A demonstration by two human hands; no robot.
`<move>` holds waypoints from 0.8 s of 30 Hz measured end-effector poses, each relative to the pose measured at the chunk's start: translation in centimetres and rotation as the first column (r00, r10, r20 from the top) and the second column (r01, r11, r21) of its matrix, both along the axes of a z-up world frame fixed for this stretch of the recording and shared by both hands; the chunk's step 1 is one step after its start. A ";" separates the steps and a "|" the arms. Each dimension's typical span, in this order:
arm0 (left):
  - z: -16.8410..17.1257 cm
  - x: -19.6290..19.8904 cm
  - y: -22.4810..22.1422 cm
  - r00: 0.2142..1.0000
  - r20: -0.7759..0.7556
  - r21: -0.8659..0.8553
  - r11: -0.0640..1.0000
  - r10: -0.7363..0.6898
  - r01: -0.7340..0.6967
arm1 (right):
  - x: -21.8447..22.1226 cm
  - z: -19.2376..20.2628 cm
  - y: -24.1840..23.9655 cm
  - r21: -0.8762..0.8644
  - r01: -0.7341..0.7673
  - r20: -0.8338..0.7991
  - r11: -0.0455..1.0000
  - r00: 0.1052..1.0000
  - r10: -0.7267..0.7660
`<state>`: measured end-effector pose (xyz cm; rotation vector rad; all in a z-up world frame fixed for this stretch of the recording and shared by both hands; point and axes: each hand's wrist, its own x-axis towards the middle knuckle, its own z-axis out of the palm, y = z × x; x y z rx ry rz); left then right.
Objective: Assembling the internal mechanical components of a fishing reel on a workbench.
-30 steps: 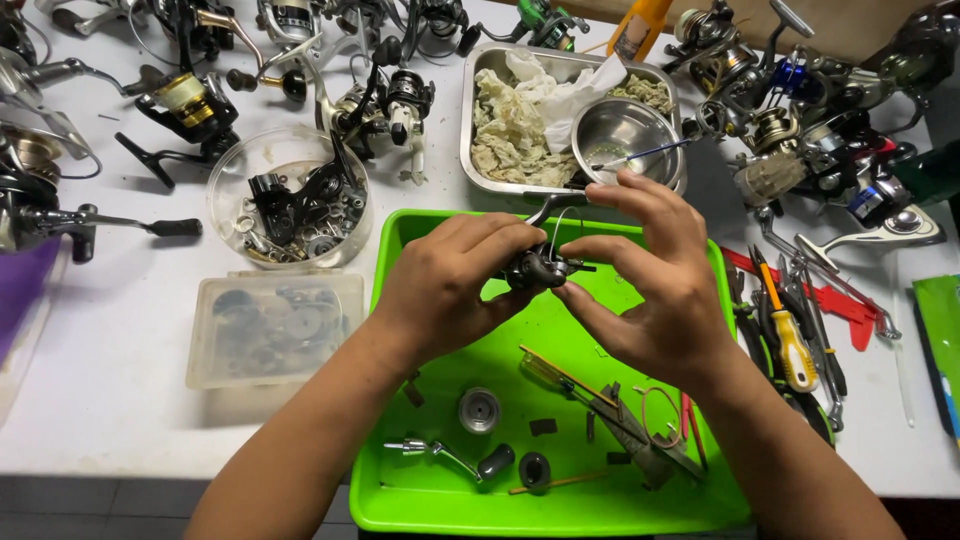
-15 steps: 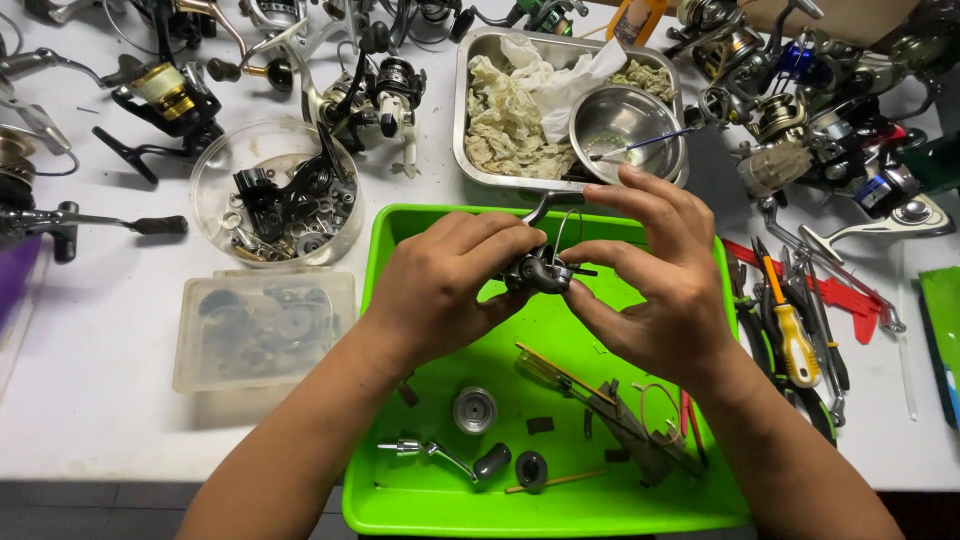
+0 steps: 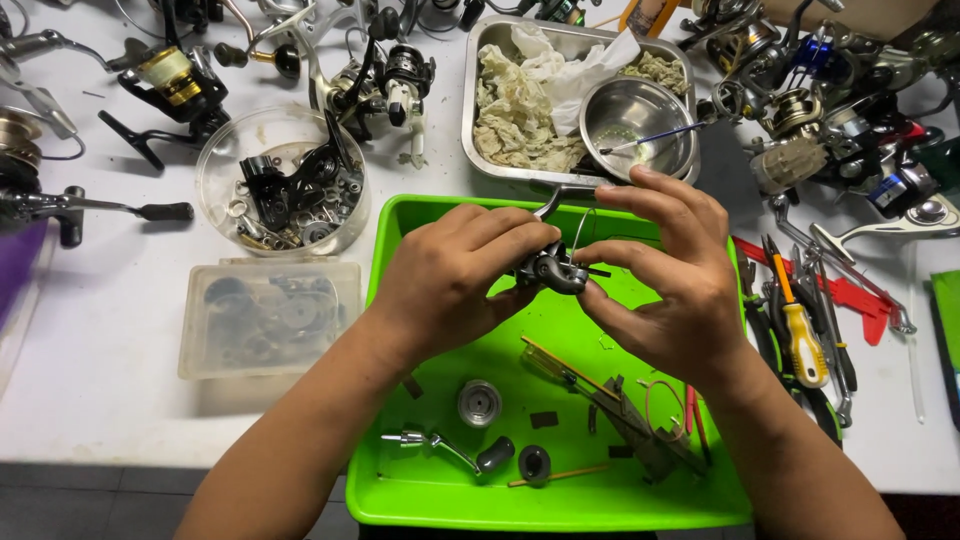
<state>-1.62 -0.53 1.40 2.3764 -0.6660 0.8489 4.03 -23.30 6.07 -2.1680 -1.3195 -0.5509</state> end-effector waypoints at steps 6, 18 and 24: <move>0.0 0.0 0.1 1.000 0.007 0.019 1.000 0.007 -0.007 | 0.0 -0.1 0.0 0.010 -0.005 0.007 1.000 1.000 0.005; 0.3 -0.1 0.1 1.000 0.002 0.019 1.000 -0.013 0.013 | -0.1 -0.4 -0.1 0.022 0.019 0.045 1.000 0.999 -0.020; 0.3 -0.1 0.2 1.000 0.000 0.038 0.999 -0.016 0.016 | -0.1 -0.5 -0.2 0.015 0.032 0.040 0.999 0.999 -0.033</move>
